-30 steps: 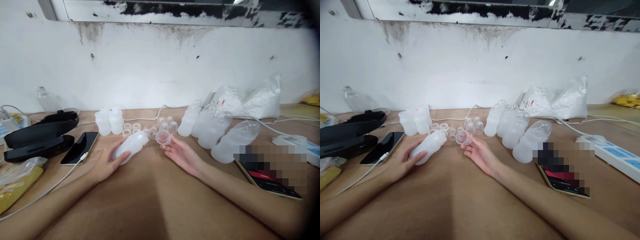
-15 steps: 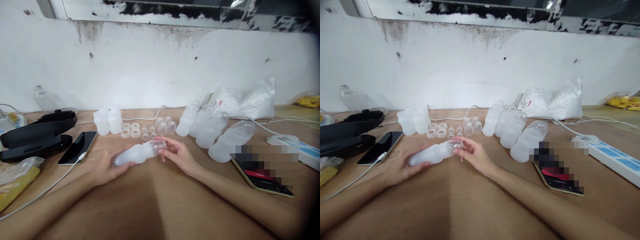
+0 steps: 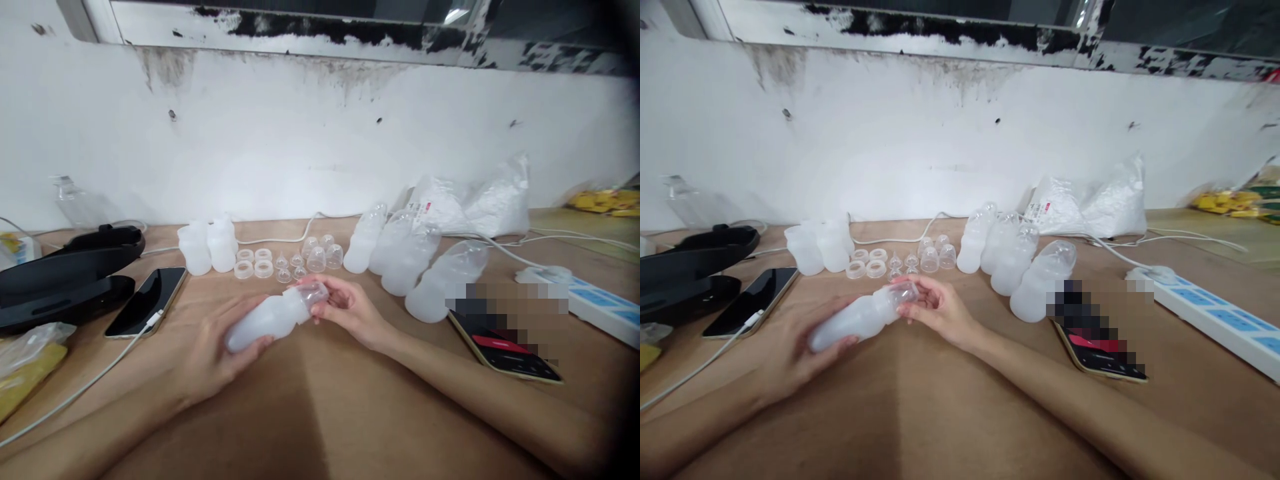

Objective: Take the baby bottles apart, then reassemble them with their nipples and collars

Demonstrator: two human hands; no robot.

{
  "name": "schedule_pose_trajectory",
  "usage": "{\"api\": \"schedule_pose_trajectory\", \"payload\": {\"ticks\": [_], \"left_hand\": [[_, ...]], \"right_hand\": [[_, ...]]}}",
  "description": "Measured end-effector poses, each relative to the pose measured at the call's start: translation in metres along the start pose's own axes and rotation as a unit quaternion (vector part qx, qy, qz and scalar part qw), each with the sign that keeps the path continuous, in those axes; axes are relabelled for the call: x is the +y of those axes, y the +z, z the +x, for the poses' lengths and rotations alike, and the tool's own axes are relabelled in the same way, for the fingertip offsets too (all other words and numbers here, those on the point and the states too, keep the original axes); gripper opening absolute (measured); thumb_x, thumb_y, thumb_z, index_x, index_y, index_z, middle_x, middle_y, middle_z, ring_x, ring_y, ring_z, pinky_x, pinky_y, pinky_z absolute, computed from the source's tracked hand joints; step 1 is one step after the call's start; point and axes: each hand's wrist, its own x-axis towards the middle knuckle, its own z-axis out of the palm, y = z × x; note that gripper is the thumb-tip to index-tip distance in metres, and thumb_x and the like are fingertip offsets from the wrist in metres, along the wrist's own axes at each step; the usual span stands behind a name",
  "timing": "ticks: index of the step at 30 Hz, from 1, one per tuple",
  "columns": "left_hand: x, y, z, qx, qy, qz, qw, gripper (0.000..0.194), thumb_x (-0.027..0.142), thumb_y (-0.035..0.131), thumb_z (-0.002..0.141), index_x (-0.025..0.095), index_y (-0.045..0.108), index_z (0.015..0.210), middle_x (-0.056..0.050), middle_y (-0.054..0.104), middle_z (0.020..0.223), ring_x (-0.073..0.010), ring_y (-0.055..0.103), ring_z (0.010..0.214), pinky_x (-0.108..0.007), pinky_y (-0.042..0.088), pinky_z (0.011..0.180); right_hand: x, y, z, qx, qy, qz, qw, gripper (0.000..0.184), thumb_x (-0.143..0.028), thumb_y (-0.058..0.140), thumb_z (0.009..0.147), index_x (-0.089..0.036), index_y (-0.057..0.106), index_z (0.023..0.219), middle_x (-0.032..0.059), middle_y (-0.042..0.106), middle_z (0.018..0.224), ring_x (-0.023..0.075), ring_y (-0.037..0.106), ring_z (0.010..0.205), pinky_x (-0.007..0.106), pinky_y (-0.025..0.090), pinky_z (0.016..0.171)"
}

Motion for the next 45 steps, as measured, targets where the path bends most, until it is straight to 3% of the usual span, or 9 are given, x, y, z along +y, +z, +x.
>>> {"api": "schedule_pose_trajectory", "payload": {"ticks": [6,10,14,21,30,35,37,40,45], "left_hand": [[-0.012,0.007,0.007,0.017,-0.020,-0.084,0.996,0.053,0.033,0.053,0.077,0.023,0.031,0.124,-0.007,0.048,0.120,-0.0213,0.050,0.102,-0.033,0.048,0.078],[-0.021,0.013,0.005,0.018,-0.011,-0.092,0.995,0.057,0.031,0.054,0.077,0.026,0.024,0.126,-0.008,0.039,0.124,-0.0200,0.044,0.107,-0.034,0.047,0.079],[-0.020,0.013,0.003,0.020,0.013,-0.074,0.997,0.046,0.028,0.050,0.080,0.026,0.031,0.121,-0.007,0.041,0.121,-0.0196,0.045,0.105,-0.034,0.047,0.079],[-0.019,0.011,0.005,0.015,0.030,-0.077,0.996,0.040,0.027,0.048,0.082,0.027,0.036,0.119,-0.006,0.042,0.117,-0.0178,0.048,0.100,-0.032,0.049,0.076],[-0.022,0.015,0.004,0.001,0.025,-0.059,0.998,0.037,0.031,0.047,0.082,0.025,0.038,0.117,-0.007,0.047,0.115,-0.0191,0.050,0.100,-0.034,0.048,0.077],[-0.014,-0.005,0.003,-0.164,0.042,0.092,0.981,0.057,0.045,0.044,0.081,0.025,0.025,0.131,-0.007,0.027,0.139,-0.0247,0.032,0.123,-0.043,0.032,0.099],[-0.014,-0.013,0.001,-0.229,0.079,0.142,0.960,0.070,0.051,0.043,0.079,0.024,0.012,0.136,-0.006,0.017,0.144,-0.0266,0.021,0.129,-0.046,0.020,0.104],[-0.018,-0.017,-0.002,-0.270,0.109,0.167,0.942,0.075,0.053,0.038,0.080,0.020,0.002,0.137,-0.008,0.009,0.143,-0.0256,0.010,0.131,-0.045,0.013,0.106],[-0.023,-0.012,-0.007,-0.290,0.079,0.174,0.938,0.074,0.054,0.033,0.082,0.016,0.001,0.136,-0.010,0.008,0.142,-0.0242,0.010,0.130,-0.043,0.016,0.106]], "right_hand": [[-0.063,-0.017,0.006,0.002,-0.054,-0.266,0.963,0.032,-0.034,0.059,0.071,-0.024,0.058,0.101,0.0017,0.062,0.091,0.0144,0.057,0.070,0.028,0.047,0.062],[-0.106,-0.047,0.003,0.104,-0.022,-0.548,0.829,0.030,-0.045,0.057,0.069,-0.023,0.063,0.088,0.0018,0.063,0.071,0.0171,0.056,0.061,0.029,0.042,0.056],[-0.094,-0.081,0.005,0.150,0.069,-0.669,0.725,0.035,-0.047,0.057,0.068,-0.019,0.061,0.088,0.0065,0.062,0.069,0.0219,0.056,0.063,0.031,0.039,0.052],[-0.059,-0.107,0.016,0.220,0.078,-0.702,0.672,0.035,-0.044,0.058,0.068,-0.017,0.057,0.090,0.0071,0.058,0.071,0.0208,0.054,0.063,0.029,0.037,0.048],[-0.059,-0.107,0.019,0.229,0.091,-0.712,0.657,0.041,-0.045,0.056,0.070,-0.014,0.054,0.097,0.0110,0.057,0.083,0.0226,0.055,0.064,0.033,0.041,0.052],[-0.070,-0.053,0.008,0.244,-0.022,-0.689,0.682,0.046,-0.045,0.047,0.078,-0.018,0.045,0.115,0.0160,0.050,0.109,0.0273,0.057,0.077,0.041,0.044,0.062],[-0.059,-0.025,0.002,0.079,-0.102,-0.640,0.757,0.041,-0.041,0.038,0.084,-0.019,0.046,0.117,0.0134,0.050,0.116,0.0269,0.054,0.095,0.042,0.044,0.077],[-0.029,0.005,-0.010,-0.175,-0.127,-0.567,0.795,0.065,-0.053,0.037,0.081,-0.012,0.031,0.132,0.0146,0.030,0.138,0.0311,0.023,0.126,0.048,0.024,0.100],[0.010,0.015,-0.022,-0.239,-0.053,-0.508,0.826,0.068,-0.052,0.030,0.084,-0.009,0.018,0.136,0.0130,0.014,0.143,0.0251,0.006,0.131,0.046,0.010,0.107]]}}
